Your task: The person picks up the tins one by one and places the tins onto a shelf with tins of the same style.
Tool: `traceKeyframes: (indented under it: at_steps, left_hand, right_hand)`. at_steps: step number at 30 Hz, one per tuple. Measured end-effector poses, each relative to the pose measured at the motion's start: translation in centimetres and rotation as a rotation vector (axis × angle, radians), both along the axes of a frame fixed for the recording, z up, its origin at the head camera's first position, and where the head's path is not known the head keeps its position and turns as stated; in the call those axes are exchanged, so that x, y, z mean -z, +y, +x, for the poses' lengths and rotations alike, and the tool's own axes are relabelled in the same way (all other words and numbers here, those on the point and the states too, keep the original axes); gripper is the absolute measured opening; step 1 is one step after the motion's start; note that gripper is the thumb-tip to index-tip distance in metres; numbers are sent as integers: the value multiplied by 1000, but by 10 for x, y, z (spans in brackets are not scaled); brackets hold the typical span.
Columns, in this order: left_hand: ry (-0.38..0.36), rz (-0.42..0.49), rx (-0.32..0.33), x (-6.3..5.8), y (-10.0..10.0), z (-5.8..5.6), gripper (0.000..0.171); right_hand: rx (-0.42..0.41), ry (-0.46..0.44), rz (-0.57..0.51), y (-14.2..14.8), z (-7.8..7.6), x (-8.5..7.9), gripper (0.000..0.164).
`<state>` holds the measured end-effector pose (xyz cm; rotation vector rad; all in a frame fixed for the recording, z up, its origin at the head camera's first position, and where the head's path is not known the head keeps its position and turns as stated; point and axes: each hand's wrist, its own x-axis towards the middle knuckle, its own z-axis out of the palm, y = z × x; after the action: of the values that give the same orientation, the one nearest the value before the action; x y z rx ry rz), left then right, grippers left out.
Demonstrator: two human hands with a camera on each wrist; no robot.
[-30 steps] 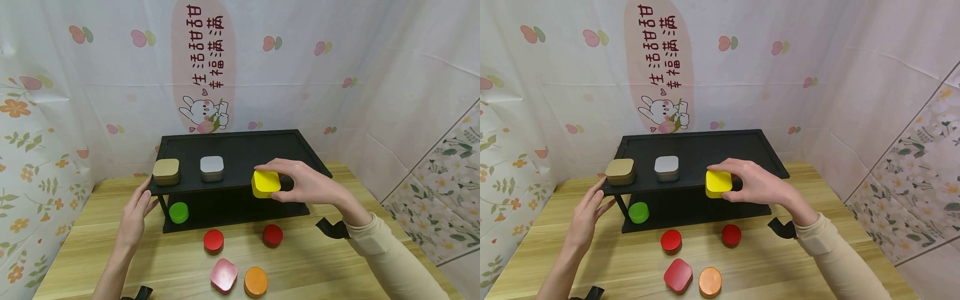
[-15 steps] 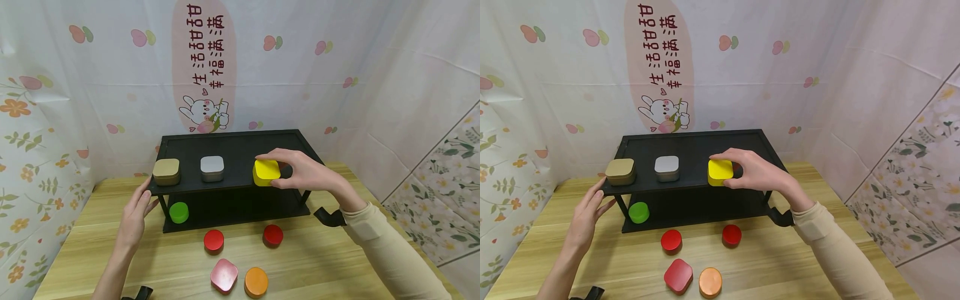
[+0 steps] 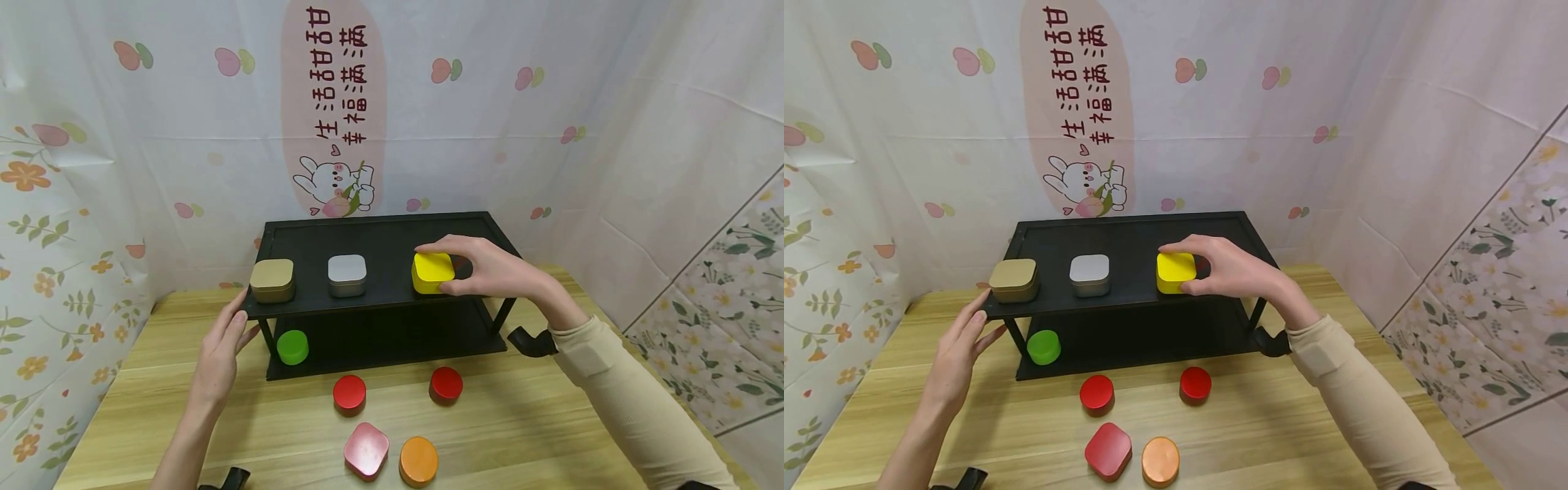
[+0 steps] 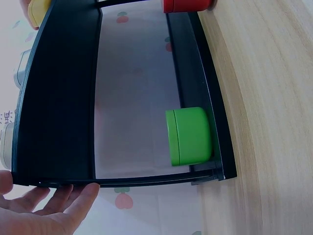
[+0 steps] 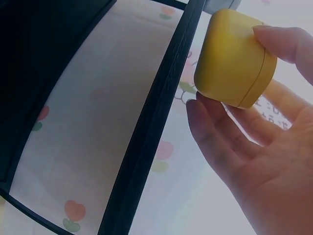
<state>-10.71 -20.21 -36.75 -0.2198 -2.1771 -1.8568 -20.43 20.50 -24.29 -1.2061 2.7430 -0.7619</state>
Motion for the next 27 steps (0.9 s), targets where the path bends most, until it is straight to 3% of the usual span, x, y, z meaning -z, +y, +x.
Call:
traceKeyframes:
  at_steps: [27]
  left_hand:
    - [5,5,7,0,0,0,54]
  right_hand:
    - [28,-90,32,-6,-21,6,62]
